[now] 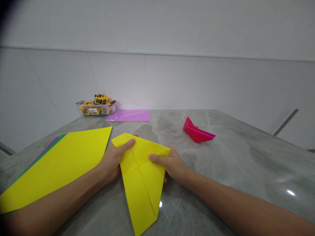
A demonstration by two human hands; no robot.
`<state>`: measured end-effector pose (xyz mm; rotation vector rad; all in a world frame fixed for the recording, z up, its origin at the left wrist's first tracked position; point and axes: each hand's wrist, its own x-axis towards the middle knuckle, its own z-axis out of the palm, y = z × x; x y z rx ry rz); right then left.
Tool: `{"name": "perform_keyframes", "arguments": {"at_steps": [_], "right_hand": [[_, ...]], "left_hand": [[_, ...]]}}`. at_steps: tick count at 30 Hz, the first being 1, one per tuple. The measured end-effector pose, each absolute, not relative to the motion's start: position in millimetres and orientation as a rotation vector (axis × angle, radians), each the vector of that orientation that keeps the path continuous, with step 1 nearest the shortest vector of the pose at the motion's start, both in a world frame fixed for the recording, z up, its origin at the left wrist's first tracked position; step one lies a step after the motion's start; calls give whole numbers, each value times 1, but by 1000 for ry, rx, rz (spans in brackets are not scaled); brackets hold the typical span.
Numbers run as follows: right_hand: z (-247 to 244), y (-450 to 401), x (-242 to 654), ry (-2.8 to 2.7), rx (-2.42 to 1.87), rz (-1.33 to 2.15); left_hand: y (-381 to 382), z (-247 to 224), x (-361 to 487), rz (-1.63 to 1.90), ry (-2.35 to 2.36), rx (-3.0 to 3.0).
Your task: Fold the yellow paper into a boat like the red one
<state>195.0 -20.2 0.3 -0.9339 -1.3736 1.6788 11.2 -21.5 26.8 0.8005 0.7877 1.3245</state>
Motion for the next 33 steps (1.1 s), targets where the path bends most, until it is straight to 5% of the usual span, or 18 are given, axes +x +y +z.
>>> {"name": "perform_keyframes", "arguments": {"at_steps": [13, 20, 33], "right_hand": [[7, -20, 189, -1277, -857, 1623], [6, -20, 189, -1295, -910, 1564], [4, -20, 190, -1267, -854, 1653]], "left_hand": [[-16, 29, 9, 1404, 763, 696], [-20, 26, 5, 1562, 986, 1212], [-16, 35, 9, 1456, 970, 580]]}}
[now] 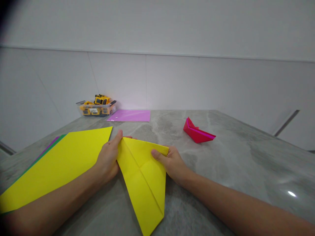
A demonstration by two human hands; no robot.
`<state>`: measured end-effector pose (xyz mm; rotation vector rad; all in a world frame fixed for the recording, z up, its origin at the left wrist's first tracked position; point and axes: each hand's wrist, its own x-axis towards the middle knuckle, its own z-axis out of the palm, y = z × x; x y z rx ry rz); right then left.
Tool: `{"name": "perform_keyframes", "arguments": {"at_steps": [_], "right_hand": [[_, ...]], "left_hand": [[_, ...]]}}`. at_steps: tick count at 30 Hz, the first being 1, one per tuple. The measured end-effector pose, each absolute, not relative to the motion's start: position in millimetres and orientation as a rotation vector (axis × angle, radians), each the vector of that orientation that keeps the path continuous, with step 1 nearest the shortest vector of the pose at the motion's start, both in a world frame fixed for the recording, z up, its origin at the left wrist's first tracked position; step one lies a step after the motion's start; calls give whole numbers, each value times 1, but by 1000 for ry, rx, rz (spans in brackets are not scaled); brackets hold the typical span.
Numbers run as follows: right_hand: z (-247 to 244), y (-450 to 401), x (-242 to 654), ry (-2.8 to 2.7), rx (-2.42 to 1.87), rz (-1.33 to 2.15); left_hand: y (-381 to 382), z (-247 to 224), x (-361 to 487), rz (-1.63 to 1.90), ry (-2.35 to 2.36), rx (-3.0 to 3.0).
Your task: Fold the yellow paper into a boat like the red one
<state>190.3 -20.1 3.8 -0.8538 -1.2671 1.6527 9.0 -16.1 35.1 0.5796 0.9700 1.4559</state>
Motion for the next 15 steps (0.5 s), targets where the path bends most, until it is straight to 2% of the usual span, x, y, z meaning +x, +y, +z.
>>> {"name": "perform_keyframes", "arguments": {"at_steps": [8, 15], "right_hand": [[5, -14, 186, -1092, -839, 1509], [5, -18, 186, -1195, -894, 1493]], "left_hand": [[-25, 19, 17, 1050, 767, 876], [-26, 18, 15, 1067, 746, 949]]}}
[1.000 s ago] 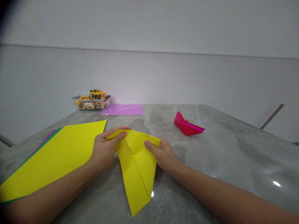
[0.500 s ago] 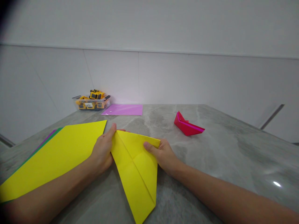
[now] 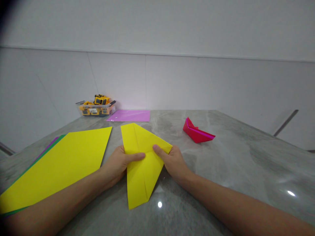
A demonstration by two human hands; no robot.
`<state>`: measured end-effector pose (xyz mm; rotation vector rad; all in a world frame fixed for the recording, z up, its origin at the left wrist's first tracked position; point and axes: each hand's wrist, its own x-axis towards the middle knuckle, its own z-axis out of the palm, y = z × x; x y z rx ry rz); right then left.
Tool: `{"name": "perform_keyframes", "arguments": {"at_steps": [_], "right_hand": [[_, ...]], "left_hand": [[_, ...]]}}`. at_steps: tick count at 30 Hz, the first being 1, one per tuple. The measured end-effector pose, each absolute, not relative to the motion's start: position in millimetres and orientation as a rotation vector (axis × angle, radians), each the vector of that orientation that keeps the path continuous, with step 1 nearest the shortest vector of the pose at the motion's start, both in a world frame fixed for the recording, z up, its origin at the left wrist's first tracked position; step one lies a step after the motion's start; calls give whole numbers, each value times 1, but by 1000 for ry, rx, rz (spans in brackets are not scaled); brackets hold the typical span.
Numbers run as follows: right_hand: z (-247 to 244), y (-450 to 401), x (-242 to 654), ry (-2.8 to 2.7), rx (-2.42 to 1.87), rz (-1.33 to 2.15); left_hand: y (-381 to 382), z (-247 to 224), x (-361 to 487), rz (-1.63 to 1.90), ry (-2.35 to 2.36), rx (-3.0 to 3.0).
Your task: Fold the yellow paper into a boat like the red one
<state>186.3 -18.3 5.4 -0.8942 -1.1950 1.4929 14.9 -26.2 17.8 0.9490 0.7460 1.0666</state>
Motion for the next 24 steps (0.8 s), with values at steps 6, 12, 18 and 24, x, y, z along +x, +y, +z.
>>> {"name": "perform_keyframes", "arguments": {"at_steps": [6, 12, 18, 24], "right_hand": [[14, -28, 185, -1265, -963, 1369], [16, -29, 186, -1296, -981, 1325], [16, -29, 185, -1303, -1037, 1276], [10, -25, 185, -1274, -966, 1325]], "left_hand": [[-29, 25, 16, 1129, 806, 1083], [-31, 28, 17, 1140, 815, 1047], [-32, 33, 18, 1189, 897, 1104], [-33, 36, 19, 1177, 953, 1119]]}}
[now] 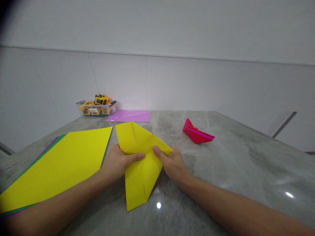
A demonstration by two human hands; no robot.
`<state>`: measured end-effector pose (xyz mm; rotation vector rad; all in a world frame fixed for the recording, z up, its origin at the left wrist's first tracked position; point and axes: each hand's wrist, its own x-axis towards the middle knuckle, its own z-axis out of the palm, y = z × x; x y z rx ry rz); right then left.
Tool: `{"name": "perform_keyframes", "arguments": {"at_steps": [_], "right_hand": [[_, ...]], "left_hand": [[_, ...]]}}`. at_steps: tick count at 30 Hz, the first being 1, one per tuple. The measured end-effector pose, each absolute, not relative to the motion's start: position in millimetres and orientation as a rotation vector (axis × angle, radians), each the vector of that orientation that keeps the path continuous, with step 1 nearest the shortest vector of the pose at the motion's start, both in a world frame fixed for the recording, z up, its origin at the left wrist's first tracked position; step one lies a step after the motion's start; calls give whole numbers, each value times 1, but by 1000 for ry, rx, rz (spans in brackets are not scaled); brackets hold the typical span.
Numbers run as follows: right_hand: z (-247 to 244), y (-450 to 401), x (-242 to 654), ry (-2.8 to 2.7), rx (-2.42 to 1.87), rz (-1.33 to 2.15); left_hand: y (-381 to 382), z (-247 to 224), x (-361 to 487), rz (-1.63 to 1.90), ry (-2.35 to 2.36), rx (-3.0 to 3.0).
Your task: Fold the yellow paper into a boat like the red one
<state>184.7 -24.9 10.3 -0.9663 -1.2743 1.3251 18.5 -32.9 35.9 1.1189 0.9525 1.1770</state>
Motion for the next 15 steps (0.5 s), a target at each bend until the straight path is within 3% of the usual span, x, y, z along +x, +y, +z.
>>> {"name": "perform_keyframes", "arguments": {"at_steps": [15], "right_hand": [[2, -8, 182, -1328, -1007, 1233]], "left_hand": [[-31, 33, 18, 1176, 978, 1072]]}}
